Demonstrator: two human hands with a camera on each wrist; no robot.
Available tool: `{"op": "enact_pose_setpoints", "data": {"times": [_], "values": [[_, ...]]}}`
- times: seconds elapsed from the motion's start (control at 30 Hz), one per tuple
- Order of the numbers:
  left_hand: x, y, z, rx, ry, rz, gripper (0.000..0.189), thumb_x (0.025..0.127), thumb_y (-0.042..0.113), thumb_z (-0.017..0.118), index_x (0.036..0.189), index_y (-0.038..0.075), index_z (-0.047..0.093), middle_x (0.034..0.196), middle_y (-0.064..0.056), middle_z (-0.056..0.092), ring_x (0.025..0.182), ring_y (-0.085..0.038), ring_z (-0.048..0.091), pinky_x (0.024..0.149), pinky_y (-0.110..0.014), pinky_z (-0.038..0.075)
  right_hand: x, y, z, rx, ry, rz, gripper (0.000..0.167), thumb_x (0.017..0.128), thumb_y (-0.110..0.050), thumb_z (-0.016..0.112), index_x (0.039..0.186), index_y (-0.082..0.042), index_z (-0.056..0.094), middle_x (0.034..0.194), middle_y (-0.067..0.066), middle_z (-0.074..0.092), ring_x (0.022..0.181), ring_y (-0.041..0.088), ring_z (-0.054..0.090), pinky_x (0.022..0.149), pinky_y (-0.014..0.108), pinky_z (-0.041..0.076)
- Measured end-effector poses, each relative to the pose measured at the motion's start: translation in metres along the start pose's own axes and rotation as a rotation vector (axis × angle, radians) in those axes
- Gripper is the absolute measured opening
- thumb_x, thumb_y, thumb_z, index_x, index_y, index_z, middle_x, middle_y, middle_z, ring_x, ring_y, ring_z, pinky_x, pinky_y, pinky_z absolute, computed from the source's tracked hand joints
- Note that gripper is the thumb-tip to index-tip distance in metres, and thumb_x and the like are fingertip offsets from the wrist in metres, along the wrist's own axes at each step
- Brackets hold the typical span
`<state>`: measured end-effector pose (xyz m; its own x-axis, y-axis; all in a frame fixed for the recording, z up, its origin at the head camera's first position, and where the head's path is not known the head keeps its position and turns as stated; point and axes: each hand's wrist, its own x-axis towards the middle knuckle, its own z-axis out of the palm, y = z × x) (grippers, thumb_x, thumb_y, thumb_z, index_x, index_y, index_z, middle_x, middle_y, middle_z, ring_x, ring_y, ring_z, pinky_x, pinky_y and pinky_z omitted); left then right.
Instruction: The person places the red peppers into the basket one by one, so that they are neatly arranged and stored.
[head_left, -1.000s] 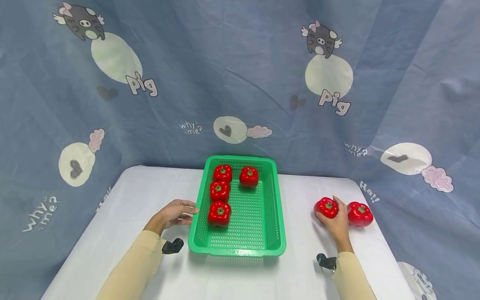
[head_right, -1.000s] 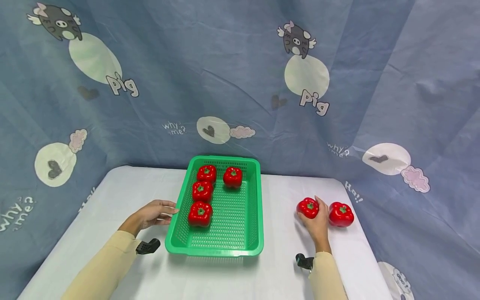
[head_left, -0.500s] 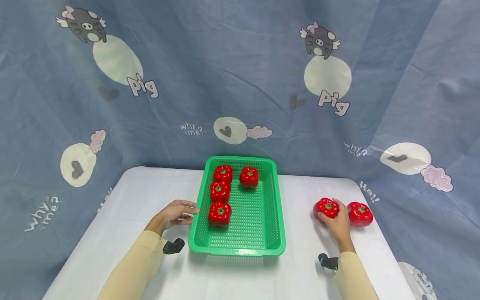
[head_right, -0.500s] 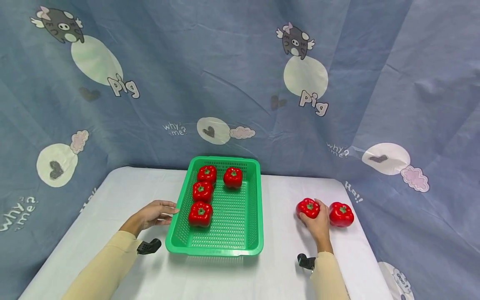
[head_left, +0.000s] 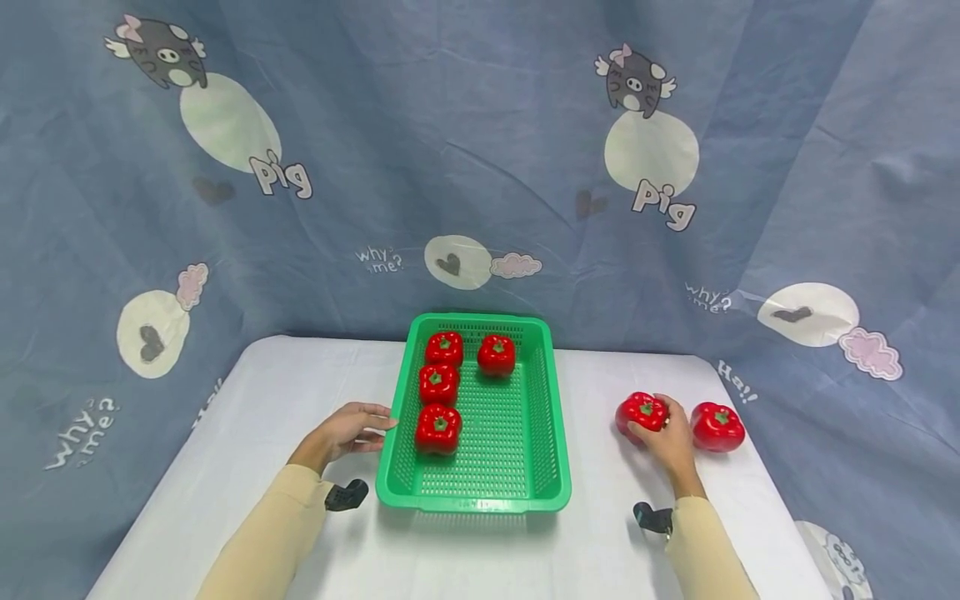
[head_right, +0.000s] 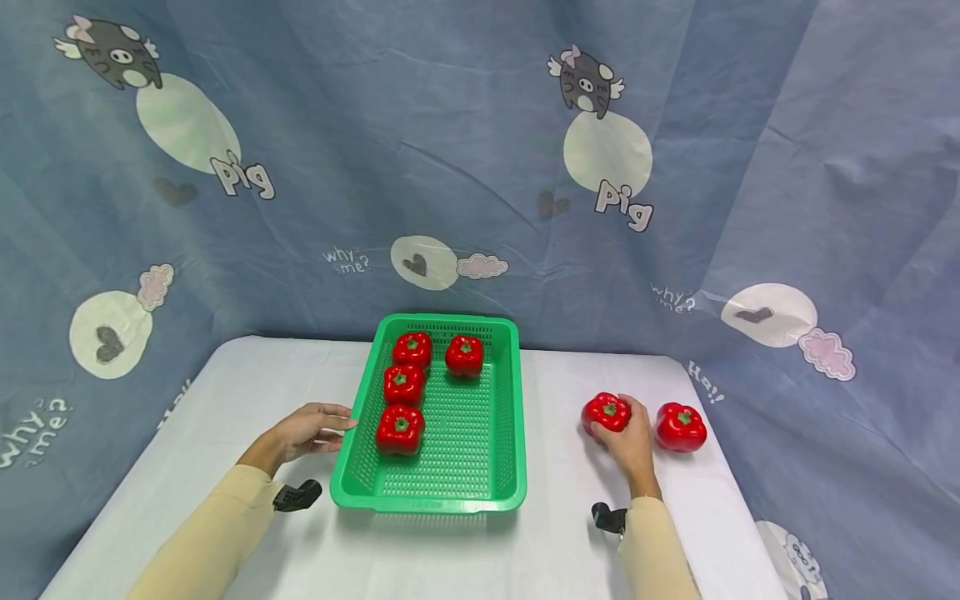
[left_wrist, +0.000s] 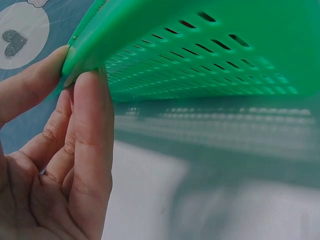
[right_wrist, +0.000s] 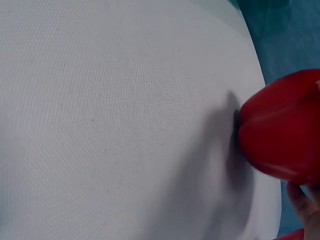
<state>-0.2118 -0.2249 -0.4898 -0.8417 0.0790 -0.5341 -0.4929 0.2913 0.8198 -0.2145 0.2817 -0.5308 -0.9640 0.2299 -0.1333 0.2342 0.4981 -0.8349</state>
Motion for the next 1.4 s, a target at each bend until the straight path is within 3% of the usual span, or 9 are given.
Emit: {"op": "enact_pose_setpoints", "data": {"times": [0.57,1.4], "values": [[0.000,-0.002,0.000,-0.023,-0.012,0.007,0.047,0.087,0.015,0.070,0.126,-0.006,0.055,0.093,-0.006,0.067,0.082,-0.017,0.062,0.074,-0.030,0.058,0.001,-0.014,0.006,-0.011,-0.088,-0.040,0.081,0.085,-0.017,0.072,0.149,-0.004,0.025,0.150,0.025,0.027,0.136,0.045,0.027,0.106,0.059,0.035],[0.003,-0.004,0.001,-0.039,0.004,0.002,0.049,0.088,0.017,0.069,0.129,-0.005,0.053,0.096,-0.006,0.067,0.083,-0.017,0.062,0.075,-0.029,0.058,0.000,-0.049,0.005,0.013,-0.107,-0.179,0.078,0.082,-0.018,0.076,0.145,-0.006,0.032,0.146,0.021,0.035,0.134,0.040,0.032,0.103,0.056,0.040]]}}
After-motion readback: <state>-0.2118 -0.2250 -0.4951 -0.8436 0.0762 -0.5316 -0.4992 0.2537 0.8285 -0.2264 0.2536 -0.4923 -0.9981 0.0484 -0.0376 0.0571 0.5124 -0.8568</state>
